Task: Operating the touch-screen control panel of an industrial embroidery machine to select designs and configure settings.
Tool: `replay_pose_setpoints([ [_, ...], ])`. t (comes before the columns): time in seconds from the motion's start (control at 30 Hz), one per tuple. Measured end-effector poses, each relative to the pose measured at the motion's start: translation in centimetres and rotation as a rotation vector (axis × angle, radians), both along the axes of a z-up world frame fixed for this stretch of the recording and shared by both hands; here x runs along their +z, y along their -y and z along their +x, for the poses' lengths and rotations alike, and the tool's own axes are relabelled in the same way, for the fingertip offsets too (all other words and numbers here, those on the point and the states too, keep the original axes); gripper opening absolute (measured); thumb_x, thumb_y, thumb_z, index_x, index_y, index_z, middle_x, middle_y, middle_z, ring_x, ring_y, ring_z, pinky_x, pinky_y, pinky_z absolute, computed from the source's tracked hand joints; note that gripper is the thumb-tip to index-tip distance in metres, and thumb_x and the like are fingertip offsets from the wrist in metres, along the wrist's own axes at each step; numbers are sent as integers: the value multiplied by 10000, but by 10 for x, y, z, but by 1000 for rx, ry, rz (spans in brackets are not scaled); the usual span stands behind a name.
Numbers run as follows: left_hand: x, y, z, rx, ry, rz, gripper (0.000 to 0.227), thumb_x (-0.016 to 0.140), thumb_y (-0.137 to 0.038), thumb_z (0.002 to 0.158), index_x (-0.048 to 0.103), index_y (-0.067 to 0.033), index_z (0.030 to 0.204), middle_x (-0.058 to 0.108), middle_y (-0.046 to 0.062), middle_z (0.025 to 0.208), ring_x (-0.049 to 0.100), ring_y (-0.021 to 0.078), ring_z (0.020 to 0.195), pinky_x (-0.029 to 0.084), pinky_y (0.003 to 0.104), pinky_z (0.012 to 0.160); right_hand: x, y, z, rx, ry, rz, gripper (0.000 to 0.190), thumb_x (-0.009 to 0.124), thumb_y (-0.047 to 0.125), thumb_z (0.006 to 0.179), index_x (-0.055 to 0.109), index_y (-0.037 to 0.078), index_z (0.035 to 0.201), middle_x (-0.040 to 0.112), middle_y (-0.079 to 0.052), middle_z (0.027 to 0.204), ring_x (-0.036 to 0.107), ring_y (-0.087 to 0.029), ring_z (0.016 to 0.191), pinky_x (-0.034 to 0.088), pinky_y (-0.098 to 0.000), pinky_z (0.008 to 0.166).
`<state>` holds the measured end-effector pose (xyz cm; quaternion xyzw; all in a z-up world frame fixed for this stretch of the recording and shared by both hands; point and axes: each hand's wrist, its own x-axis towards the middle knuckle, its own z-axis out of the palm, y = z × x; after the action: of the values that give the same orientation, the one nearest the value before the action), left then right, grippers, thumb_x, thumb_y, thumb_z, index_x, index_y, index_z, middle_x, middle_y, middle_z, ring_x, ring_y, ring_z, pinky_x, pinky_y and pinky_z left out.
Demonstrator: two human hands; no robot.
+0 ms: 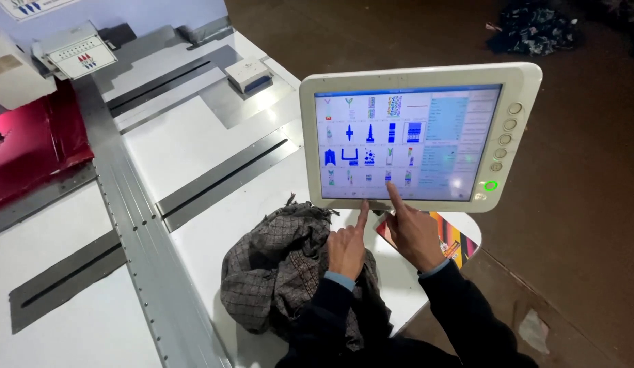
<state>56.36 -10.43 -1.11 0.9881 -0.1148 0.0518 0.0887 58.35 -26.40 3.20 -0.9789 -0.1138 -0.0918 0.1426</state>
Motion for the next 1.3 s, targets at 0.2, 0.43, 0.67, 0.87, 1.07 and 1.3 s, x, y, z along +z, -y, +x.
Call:
replay_pose_setpoints([
  [0.2,-8,0,2,4,-14,-12,867,513,23,934,132,-174,1688,630,28,636,589,186,526,476,357,594,1,-3,1,3,-1,26,743,563,260,954,239,275,1622,729,-183,875,710,-472,782,579,-617,688],
  [0.43,1,1,-1,20,-7,-27,827,486,53,942,174,-161,1677,608,48,620,540,170,508,439,342,593,4,-6,1,27,21,27,719,575,208,953,299,249,1616,755,-149,876,734,-418,755,600,-546,649],
  [0.67,-90,4,28,13,-40,5,517,525,-126,935,457,-121,1447,648,79,689,615,196,627,427,340,709,32,-41,18,163,8,12,766,578,267,932,238,286,1619,751,-154,892,728,-436,772,581,-595,655],
  [0.87,-81,2,25,29,19,-74,248,564,-141,947,658,-72,1166,677,155,833,650,290,758,469,416,825,53,-69,37,232,-123,-39,819,567,235,940,146,284,1641,753,-140,901,738,-426,787,578,-564,659],
  [1.07,-78,10,31,37,-200,140,697,565,-171,893,327,-247,1544,709,40,944,676,255,819,475,439,780,87,-86,45,213,-179,22,815,561,223,975,105,244,1651,753,-141,830,738,-392,734,592,-531,660],
  [1.3,-22,8,3,80,-73,102,745,597,-149,843,449,-244,1566,737,43,851,709,258,767,529,441,760,127,-97,53,229,-103,54,767,570,239,1001,160,105,1635,739,-160,782,732,-386,723,587,-534,672],
])
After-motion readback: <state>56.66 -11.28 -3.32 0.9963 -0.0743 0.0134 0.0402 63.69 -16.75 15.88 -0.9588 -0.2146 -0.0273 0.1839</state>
